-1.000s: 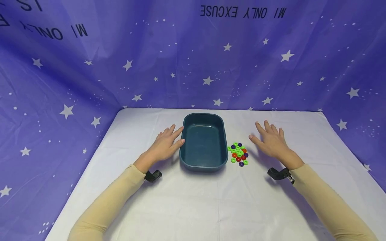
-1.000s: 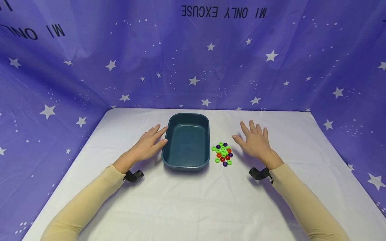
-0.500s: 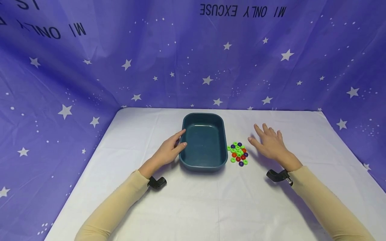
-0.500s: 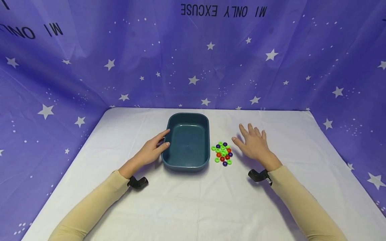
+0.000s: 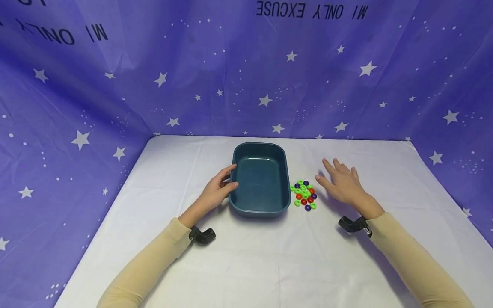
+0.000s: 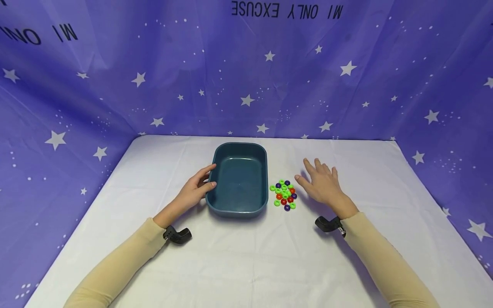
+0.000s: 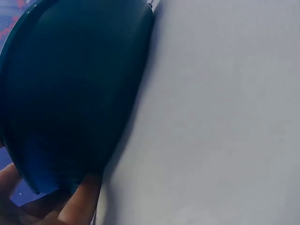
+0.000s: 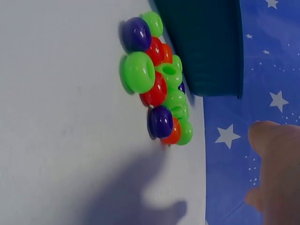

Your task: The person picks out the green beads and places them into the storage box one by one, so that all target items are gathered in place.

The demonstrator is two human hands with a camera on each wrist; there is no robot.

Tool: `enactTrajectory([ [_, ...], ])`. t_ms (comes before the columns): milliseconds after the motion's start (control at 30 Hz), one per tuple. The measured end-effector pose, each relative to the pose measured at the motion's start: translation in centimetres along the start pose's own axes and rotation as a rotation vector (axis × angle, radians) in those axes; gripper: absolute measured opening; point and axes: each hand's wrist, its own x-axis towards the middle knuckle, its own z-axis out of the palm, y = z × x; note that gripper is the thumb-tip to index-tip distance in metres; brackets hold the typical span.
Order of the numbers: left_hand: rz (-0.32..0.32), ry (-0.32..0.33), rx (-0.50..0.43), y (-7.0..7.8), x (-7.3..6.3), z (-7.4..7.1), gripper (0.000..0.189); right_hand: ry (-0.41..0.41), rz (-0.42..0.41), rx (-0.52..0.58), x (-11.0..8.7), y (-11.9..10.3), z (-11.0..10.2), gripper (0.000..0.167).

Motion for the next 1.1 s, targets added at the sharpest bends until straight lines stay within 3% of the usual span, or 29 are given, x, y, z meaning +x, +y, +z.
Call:
enactTrajectory([
  [500, 0.028, 0.040, -0.012, -0.5, 0.1, 0.2, 0.063, 0.074, -0.100, 0.048, -0.2, -0.8, 0.8, 0.067],
  [867, 0.035, 0.034, -0.036, -0.8, 0.2, 0.1, 0.061, 0.167, -0.185, 0.112, 0.2, -0.8, 2.6, 0.039],
  [1100, 0.038, 0.031, -0.048, -0.7, 0.1, 0.2, 0.061, 0.174, -0.145, 0.142, 0.3, -1.3, 2.8, 0.027],
])
